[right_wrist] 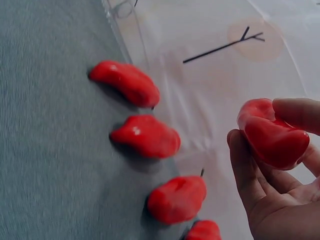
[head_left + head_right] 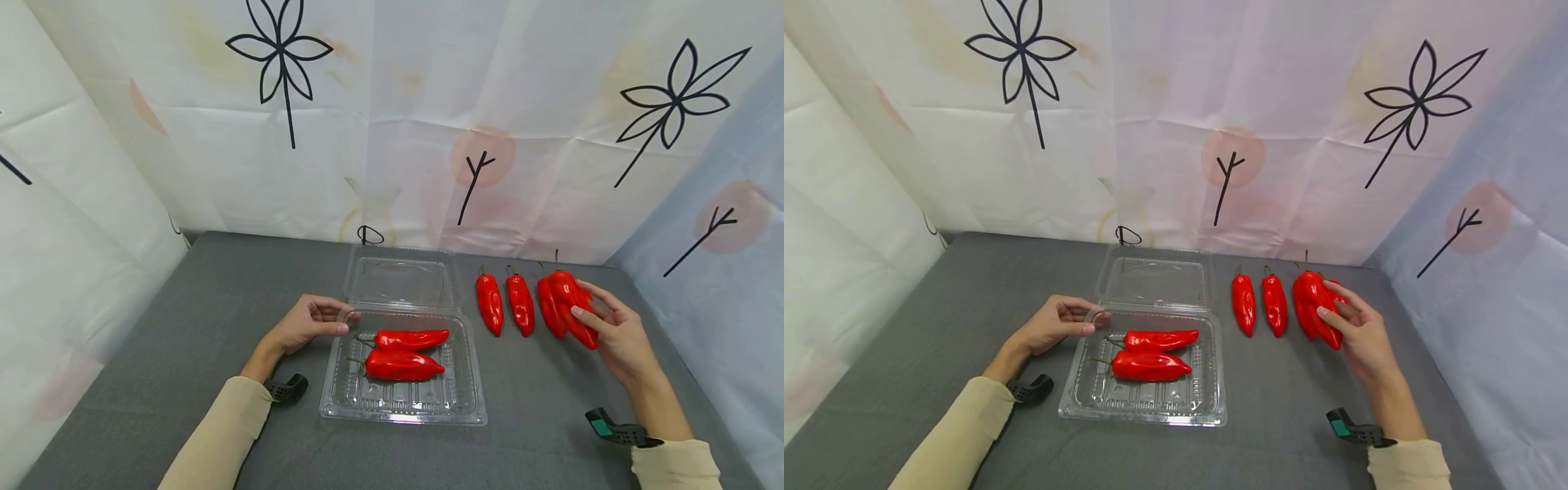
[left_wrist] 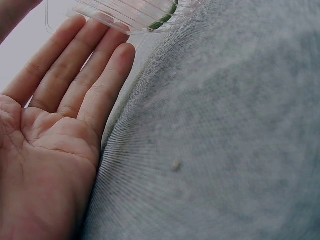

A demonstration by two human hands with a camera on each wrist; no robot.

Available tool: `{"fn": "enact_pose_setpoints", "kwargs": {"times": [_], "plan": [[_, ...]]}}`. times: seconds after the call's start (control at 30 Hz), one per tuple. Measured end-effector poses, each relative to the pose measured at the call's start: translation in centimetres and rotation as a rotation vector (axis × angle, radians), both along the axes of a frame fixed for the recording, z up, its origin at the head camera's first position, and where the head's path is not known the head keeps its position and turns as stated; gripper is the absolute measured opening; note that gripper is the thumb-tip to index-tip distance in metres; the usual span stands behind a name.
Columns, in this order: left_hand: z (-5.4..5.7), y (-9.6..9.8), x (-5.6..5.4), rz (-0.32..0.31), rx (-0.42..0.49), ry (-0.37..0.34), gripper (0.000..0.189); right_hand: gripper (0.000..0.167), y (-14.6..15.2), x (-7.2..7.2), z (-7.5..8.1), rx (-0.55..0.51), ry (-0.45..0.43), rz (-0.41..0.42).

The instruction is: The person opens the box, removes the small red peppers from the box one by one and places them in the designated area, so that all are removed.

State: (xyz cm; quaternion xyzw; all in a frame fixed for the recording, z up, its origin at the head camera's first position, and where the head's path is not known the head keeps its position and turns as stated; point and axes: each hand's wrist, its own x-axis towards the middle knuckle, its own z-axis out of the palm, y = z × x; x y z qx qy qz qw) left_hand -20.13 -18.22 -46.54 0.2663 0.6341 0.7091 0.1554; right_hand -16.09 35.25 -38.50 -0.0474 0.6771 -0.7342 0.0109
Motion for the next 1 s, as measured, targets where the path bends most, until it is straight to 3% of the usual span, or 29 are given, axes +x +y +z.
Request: {"fn": "enact_pose_setpoints", "kwargs": {"times": [0.53, 1.0], "plan": [[-0.1, 0.0, 0.0, 0.001, 0.002, -0.011, 0.042, 0.048, 4.1, -1.0, -0.9, -0.133, -0.082, -0.079], [-0.1, 0.0, 0.0, -0.001, 0.015, -0.019, 0.043, 0.058, 7.1, -2.0, -2.1, -0.063, -0.171, -0.238]]}}
